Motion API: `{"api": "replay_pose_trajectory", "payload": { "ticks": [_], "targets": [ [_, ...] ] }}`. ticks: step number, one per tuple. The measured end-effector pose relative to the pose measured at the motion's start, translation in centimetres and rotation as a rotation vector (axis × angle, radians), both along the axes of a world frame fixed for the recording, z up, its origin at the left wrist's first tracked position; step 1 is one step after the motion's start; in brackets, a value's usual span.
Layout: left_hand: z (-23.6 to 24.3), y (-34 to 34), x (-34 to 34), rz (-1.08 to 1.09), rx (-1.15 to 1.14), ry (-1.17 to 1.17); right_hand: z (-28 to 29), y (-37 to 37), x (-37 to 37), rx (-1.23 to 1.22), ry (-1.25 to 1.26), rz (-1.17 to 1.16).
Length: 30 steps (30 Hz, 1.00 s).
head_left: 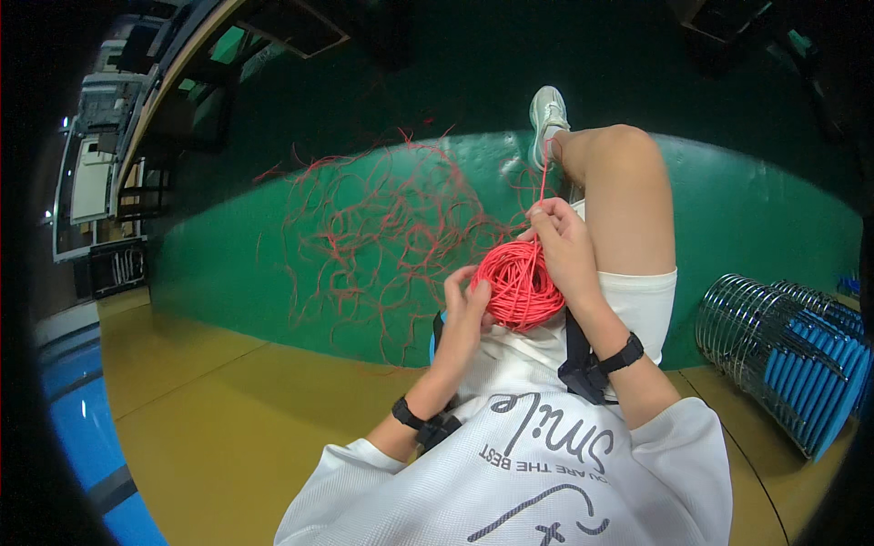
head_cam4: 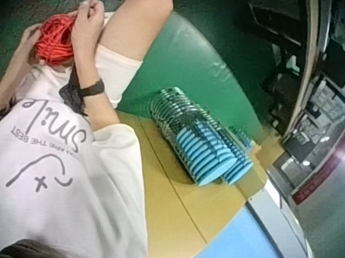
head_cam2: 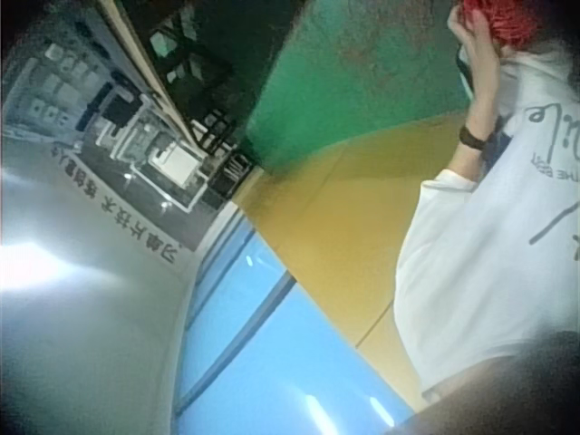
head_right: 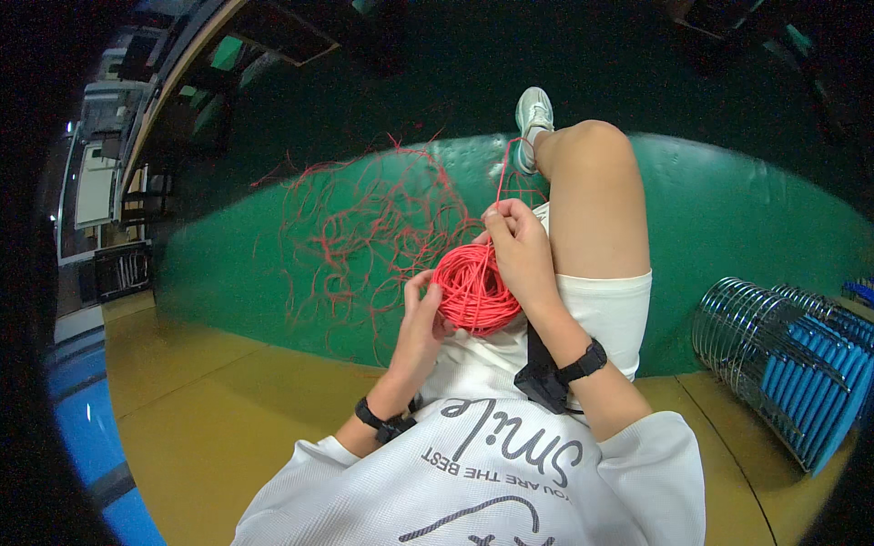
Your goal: The person winds a long red string into a ball by hand while sitting on the floor. They wrap sections of the string around a central mass until the loose pile is gathered into a single ball.
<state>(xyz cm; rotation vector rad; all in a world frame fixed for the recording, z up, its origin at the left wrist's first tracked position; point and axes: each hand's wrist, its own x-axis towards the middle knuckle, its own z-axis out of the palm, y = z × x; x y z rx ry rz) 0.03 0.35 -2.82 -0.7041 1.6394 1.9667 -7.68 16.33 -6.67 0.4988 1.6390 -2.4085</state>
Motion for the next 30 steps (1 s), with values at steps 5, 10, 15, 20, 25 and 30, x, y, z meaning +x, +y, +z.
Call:
{"api": "replay_pose_trajectory", "payload": {
  "ticks": [5, 10, 15, 20, 25, 30],
  "targets": [
    [-1.2, 1.6, 3.0, 0.339, -0.004, 0.126, 0.2, -0.3, 0.3, 0.015, 0.013, -0.011],
    [-0.2, 0.6, 2.9, -0.09, -0.528, 0.589, -0.6, 0.0, 0.1, 0.014, 0.009, -0.008],
    [0.7, -0.3, 2.6, -0.351, -0.699, 0.749, -1.0, 0.1, -0.1, 0.02, 0.002, -0.064],
    [-0.3, 0.1, 2.6, -0.329, -0.722, 0.776, -0.3, -0.5, -0.1, 0.062, -0.014, -0.094],
    [-0.5, -0.5, 2.4, -0.353, -0.811, 0.919, -0.9, -0.2, 0.0, 0.033, -0.033, -0.057],
    [-0.3, 0.0, 2.7, -0.261, -0.691, 0.77, -0.6, -0.5, -0.1, 0.06, -0.019, -0.083]
  ]
}}
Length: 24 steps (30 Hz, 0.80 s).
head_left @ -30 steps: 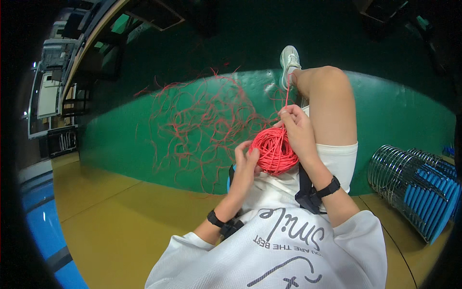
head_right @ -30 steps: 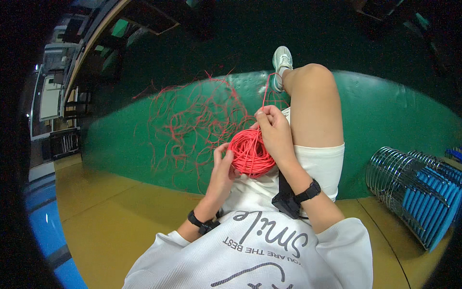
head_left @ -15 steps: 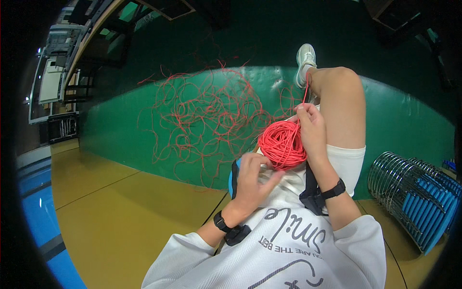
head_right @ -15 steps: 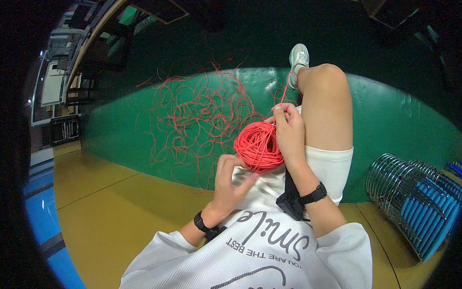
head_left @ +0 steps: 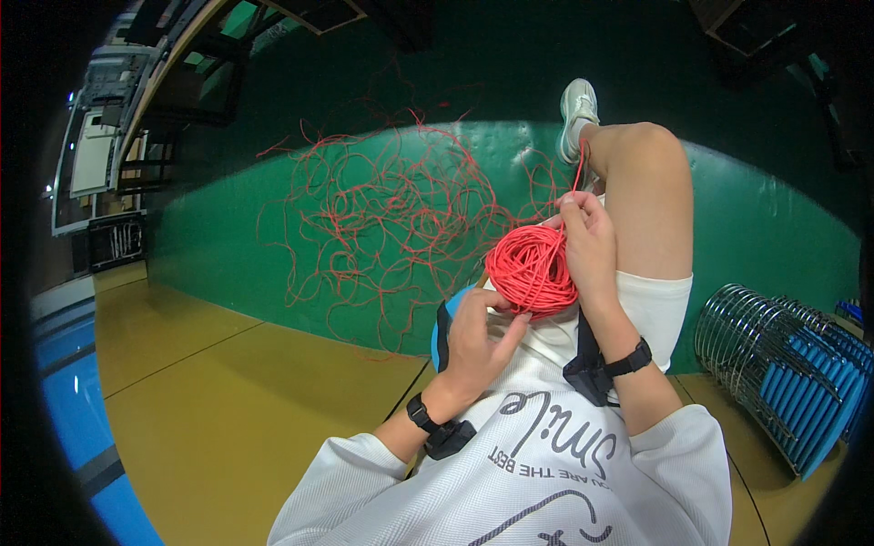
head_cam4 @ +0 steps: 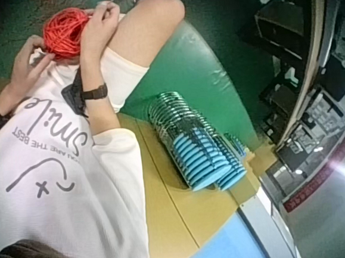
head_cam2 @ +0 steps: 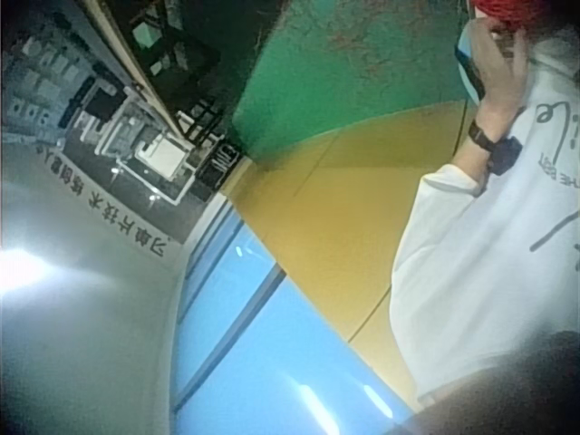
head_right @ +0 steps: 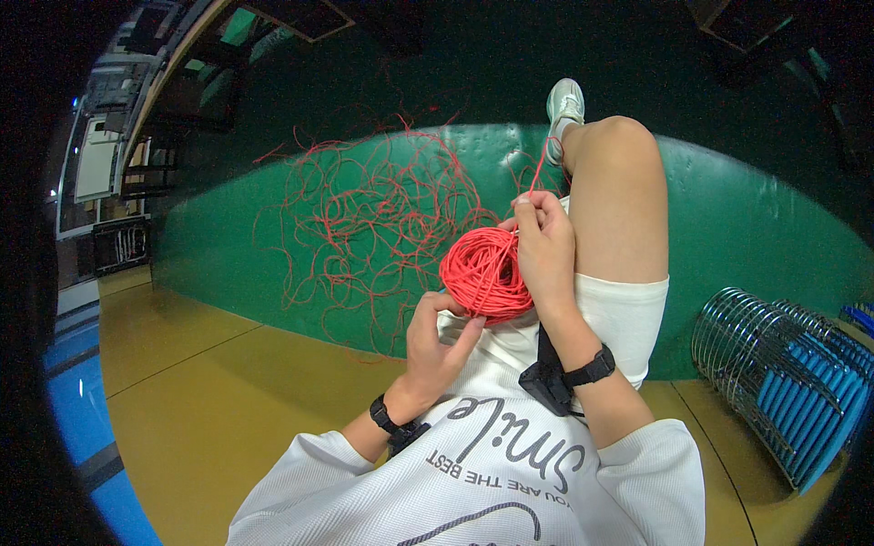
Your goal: The person winds a long red string into a ball by hand while sitting on the floor. They wrap sections of the string around a central mass until the loose pile is gathered into a single ball.
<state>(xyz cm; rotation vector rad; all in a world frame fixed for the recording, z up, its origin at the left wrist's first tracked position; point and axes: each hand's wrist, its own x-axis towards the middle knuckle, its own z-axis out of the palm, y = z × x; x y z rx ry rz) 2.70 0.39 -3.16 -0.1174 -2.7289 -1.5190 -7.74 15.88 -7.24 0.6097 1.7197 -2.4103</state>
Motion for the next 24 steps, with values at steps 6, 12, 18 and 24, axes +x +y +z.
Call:
{"api": "replay_pose_trajectory", "payload": {
  "ticks": [6, 12, 18, 24],
  "targets": [
    [-0.4, 0.3, -0.1, 0.034, 0.071, 0.037, -0.2, 0.2, -0.1, 0.013, 0.009, 0.001],
    [-0.6, -0.4, 0.0, 0.061, 0.181, -0.071, 0.4, 0.1, 0.0, 0.024, 0.028, 0.005],
    [1.3, -1.5, -1.8, 0.003, 0.119, -0.307, 0.5, 0.3, 0.0, -0.018, 0.019, 0.059],
    [1.5, -1.8, -2.1, -0.024, 0.218, -0.407, 0.5, 0.1, 0.2, -0.079, 0.009, 0.045]
  ]
}}
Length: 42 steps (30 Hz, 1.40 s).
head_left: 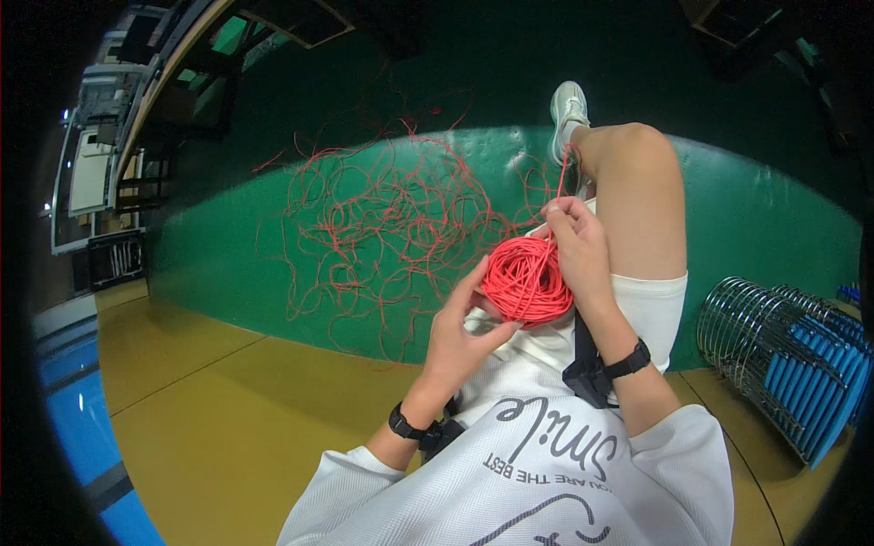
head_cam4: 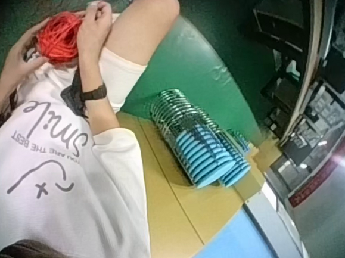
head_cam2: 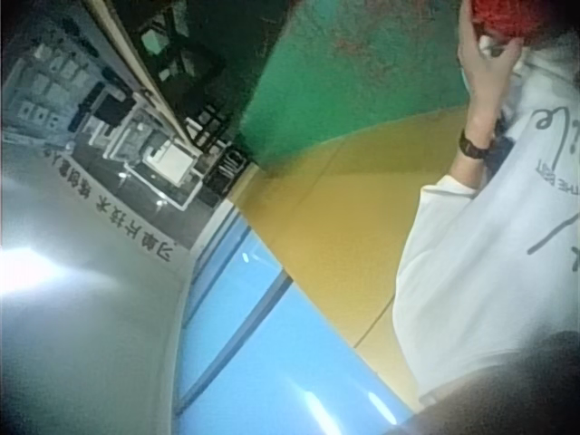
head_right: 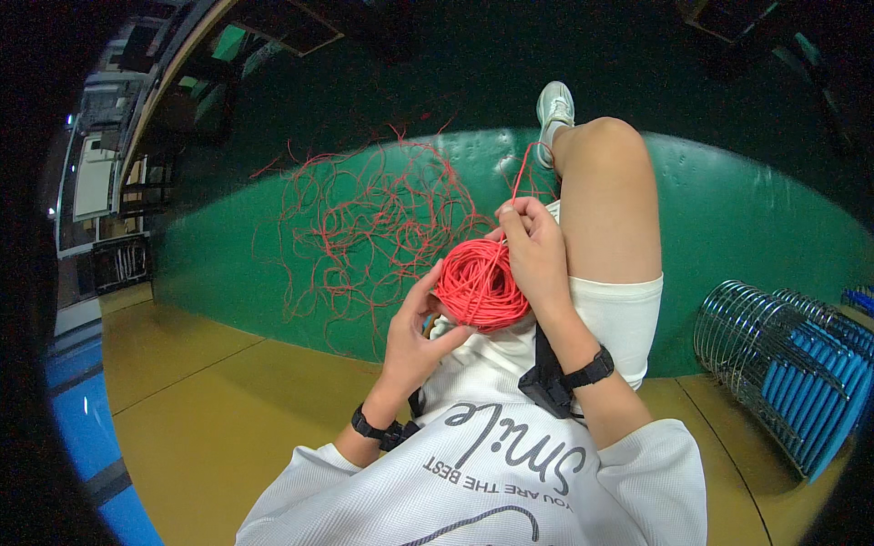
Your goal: The person winds a long red string into a ball by hand while sitting on the floor. They wrap sections of the string around a central mass until the loose pile is gathered into a single ball.
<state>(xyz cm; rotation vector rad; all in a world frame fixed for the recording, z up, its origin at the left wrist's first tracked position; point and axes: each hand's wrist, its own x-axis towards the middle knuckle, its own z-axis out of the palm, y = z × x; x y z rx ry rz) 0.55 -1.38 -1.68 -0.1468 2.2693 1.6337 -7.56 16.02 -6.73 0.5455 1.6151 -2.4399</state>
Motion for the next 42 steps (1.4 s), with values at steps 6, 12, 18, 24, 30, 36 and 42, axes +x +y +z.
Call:
{"api": "replay_pose_trajectory", "payload": {
  "ticks": [6, 12, 18, 24, 30, 36, 42],
  "targets": [
    [0.2, 0.0, 1.4, 0.021, 0.004, -0.03, 0.4, -0.6, 0.0, -0.012, -0.03, 0.075],
    [0.8, -1.7, 1.9, 0.037, 0.141, -0.193, 1.6, -0.5, 0.4, -0.021, 0.013, 0.155],
    [1.4, -4.3, -0.7, -0.034, 0.704, -0.843, 4.5, -1.0, 1.9, 0.073, 0.148, 0.301],
    [2.8, -3.2, -1.8, 0.097, 0.975, -1.196, 7.1, -1.5, 4.2, 0.215, 0.4, 0.478],
    [3.2, -1.5, -2.7, 0.125, 0.774, -1.035, 7.7, -0.3, 5.8, 0.323, 0.556, 0.481],
    [2.9, -0.9, -2.3, -0.023, 0.568, -0.501, 9.0, 1.6, 4.8, 0.3, 0.487, 0.447],
    [2.7, 0.0, -1.6, -0.213, 0.322, -0.112, 8.1, 2.7, 1.8, -0.017, 0.25, 0.463]
  ]
}}
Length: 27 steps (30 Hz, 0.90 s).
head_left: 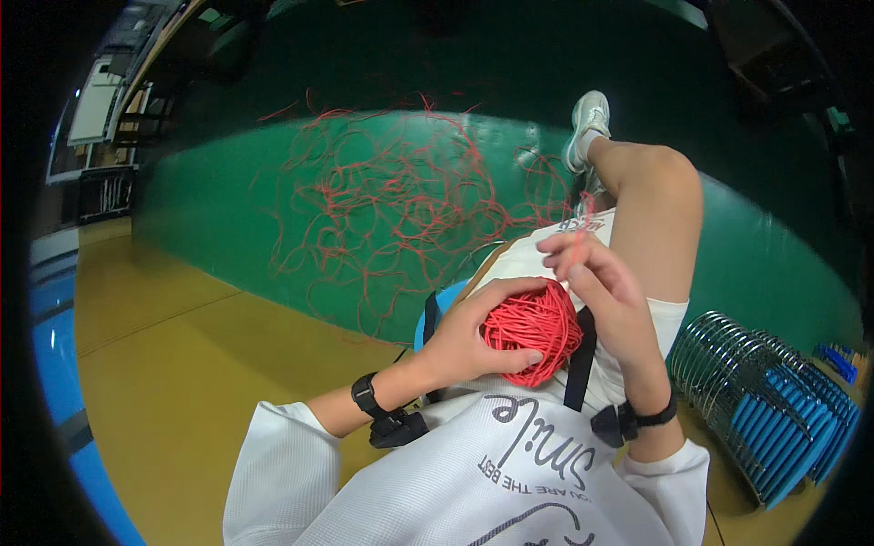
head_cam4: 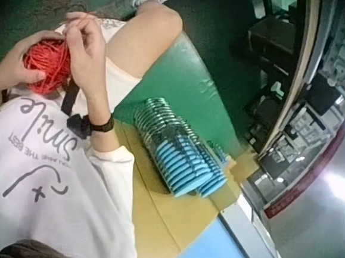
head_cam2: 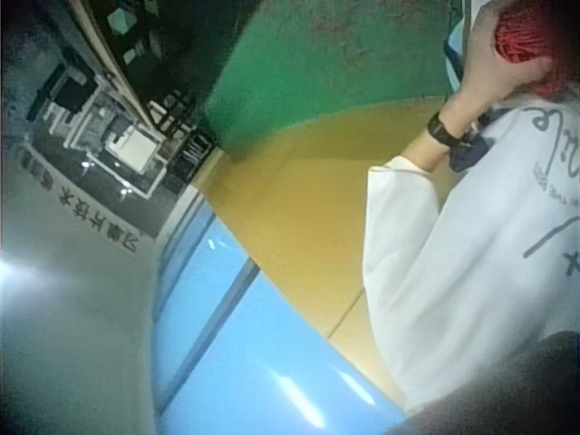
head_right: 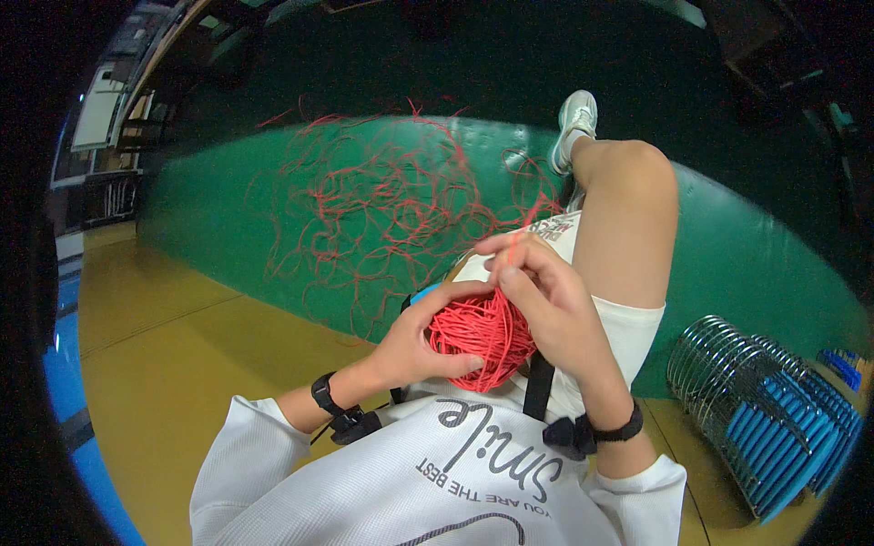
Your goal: The person winds a long red string into a ball by hand while sitting on the floor. They wrap sections of the string around a central mass until the loose pile is gathered into a single ball.
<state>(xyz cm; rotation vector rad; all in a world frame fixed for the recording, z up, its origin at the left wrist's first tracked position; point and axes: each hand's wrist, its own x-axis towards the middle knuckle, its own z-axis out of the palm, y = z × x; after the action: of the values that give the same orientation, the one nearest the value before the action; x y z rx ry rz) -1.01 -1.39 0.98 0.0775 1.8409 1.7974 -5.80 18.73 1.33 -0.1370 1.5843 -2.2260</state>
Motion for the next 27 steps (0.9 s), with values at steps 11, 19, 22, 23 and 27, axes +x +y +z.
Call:
{"api": "replay_pose_trajectory", "payload": {
  "ticks": [11, 19, 22, 23, 27],
  "targets": [
    [-1.8, -1.2, -0.7, -0.043, -0.156, 0.535, -1.7, -1.5, -0.1, -0.002, -0.213, 0.047],
    [-4.8, -1.5, 1.5, -0.181, -0.093, 0.693, -4.0, -1.8, 1.1, -0.11, -0.325, 0.108],
    [-4.9, -1.5, 1.6, -0.153, -0.074, 0.779, -3.8, -2.0, 1.3, -0.011, -0.304, 0.077],
    [-4.7, -1.7, 1.6, -0.174, -0.112, 0.8, -3.7, -2.2, 1.5, 0.05, -0.3, 0.047],
    [-4.4, -1.7, 2.8, -0.152, -0.085, 0.553, -3.3, -2.9, 2.7, 0.16, -0.194, -0.045]
  ]
}}
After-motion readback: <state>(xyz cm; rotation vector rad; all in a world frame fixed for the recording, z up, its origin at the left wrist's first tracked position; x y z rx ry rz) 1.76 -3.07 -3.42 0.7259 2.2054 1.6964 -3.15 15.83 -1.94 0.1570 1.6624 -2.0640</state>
